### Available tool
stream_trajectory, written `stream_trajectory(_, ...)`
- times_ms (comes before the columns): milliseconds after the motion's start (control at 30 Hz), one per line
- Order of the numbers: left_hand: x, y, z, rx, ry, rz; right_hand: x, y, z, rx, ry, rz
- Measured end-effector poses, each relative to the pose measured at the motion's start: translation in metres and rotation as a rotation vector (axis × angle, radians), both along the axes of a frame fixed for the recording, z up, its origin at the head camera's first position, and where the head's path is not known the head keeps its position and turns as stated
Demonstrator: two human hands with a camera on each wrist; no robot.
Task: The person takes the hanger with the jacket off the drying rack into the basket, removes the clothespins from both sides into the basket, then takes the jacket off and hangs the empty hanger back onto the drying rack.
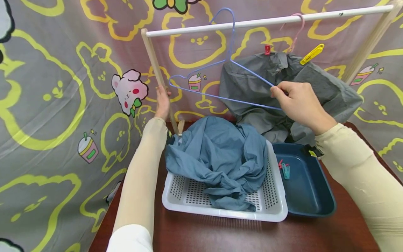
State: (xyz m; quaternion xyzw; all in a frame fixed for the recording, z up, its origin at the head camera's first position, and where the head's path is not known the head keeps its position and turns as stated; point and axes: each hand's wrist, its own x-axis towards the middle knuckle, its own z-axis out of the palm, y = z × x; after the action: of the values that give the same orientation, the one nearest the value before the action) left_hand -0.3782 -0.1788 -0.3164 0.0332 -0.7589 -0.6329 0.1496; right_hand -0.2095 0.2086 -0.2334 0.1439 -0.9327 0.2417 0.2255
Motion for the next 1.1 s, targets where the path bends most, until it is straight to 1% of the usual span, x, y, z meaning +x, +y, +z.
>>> stream_trajectory(133,-0.003,0.001,-0.004,0.020,0.020,0.016,-0.008,-0.013,0.007,0.017,0.005,0.006)
stream_trajectory(300,-0.003,0.001,-0.008,0.014,0.068,0.016,-0.017,-0.027,0.011,0.008,-0.025,0.020)
stream_trajectory(567,-0.006,0.003,-0.007,0.037,0.026,0.023,-0.036,-0.047,0.013,-0.010,-0.038,0.068)
stream_trajectory(700,-0.005,0.004,-0.006,0.022,0.041,0.014,-0.045,-0.060,0.016,-0.018,-0.034,0.082)
stream_trajectory(833,-0.004,0.004,-0.006,0.014,0.059,0.008,-0.053,-0.076,0.019,-0.001,-0.041,0.097)
stream_trajectory(1100,-0.004,0.001,-0.008,0.000,0.033,0.012,-0.063,-0.107,0.015,-0.017,-0.127,0.121)
